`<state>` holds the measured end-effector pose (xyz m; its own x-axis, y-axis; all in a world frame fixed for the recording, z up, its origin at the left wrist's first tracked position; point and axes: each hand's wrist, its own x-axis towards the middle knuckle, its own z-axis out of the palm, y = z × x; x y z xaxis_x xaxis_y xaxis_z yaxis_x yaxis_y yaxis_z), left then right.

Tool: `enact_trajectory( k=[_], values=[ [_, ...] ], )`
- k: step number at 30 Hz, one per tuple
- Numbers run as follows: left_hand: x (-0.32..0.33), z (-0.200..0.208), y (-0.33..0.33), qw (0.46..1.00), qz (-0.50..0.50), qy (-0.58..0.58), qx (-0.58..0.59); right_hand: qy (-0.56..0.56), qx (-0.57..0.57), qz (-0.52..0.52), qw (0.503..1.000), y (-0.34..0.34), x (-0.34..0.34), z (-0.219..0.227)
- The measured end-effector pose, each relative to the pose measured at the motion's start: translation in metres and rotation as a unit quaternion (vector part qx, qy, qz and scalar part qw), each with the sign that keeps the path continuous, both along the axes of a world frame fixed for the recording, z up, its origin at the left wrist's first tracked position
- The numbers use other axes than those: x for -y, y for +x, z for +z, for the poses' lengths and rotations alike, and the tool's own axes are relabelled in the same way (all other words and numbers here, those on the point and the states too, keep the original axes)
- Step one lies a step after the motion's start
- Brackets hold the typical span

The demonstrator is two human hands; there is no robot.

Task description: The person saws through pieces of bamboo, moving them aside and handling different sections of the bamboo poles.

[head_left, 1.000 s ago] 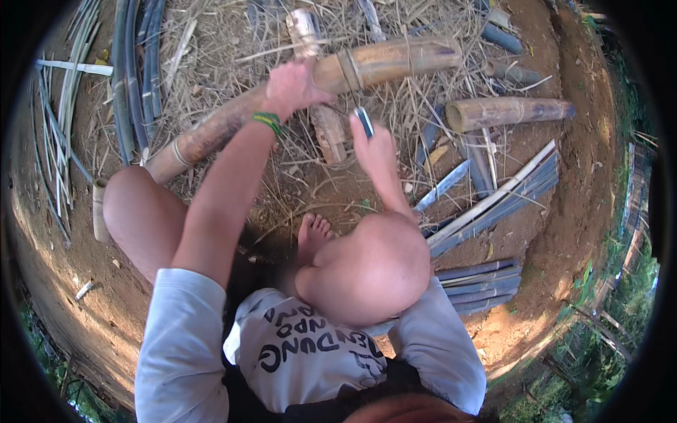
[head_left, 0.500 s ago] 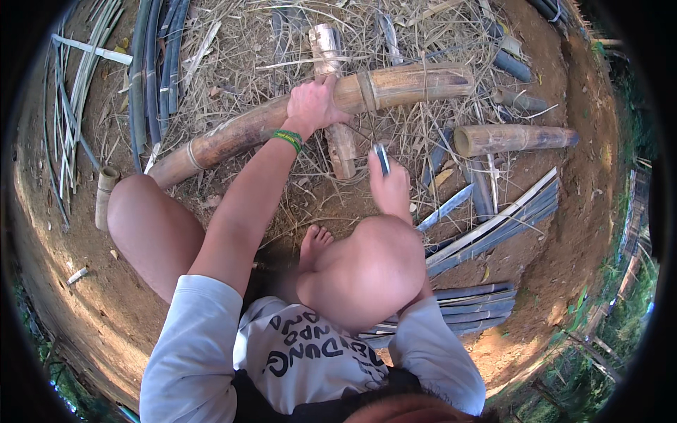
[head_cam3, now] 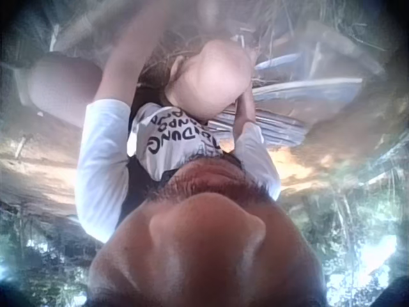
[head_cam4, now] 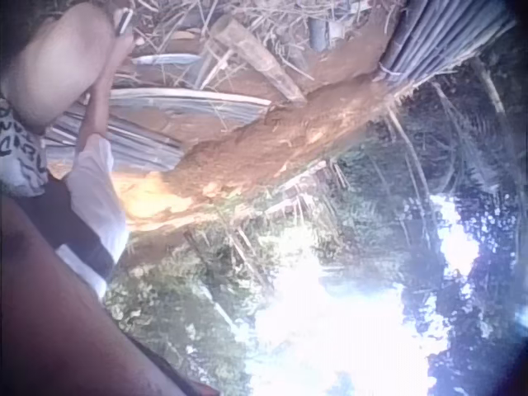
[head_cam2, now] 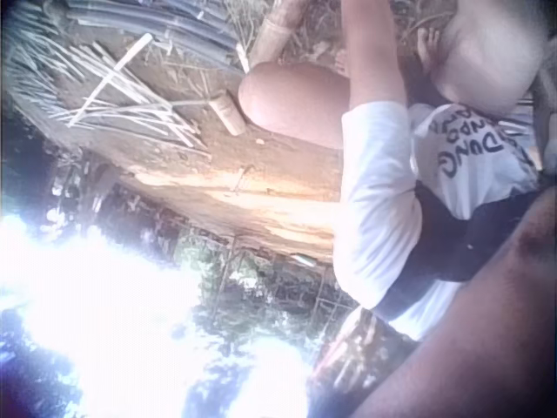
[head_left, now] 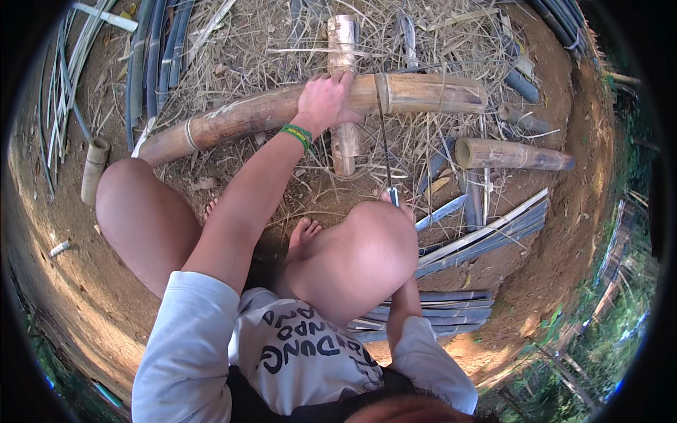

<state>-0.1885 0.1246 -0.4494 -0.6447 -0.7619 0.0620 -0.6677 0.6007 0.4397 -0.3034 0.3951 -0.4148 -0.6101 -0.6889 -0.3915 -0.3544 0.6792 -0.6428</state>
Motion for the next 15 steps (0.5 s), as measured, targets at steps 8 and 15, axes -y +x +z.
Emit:
enact_trajectory(
  k=[8,15],
  values=[
    [0.007,0.003,-0.002,1.0,-0.002,0.019,-0.005,-0.047,-0.086,0.027,0.995,-0.006,0.141,0.014],
    [-0.002,-0.011,0.008,0.999,0.017,-0.044,-0.004,0.032,0.014,-0.018,0.999,0.012,0.003,0.006]
  ],
)
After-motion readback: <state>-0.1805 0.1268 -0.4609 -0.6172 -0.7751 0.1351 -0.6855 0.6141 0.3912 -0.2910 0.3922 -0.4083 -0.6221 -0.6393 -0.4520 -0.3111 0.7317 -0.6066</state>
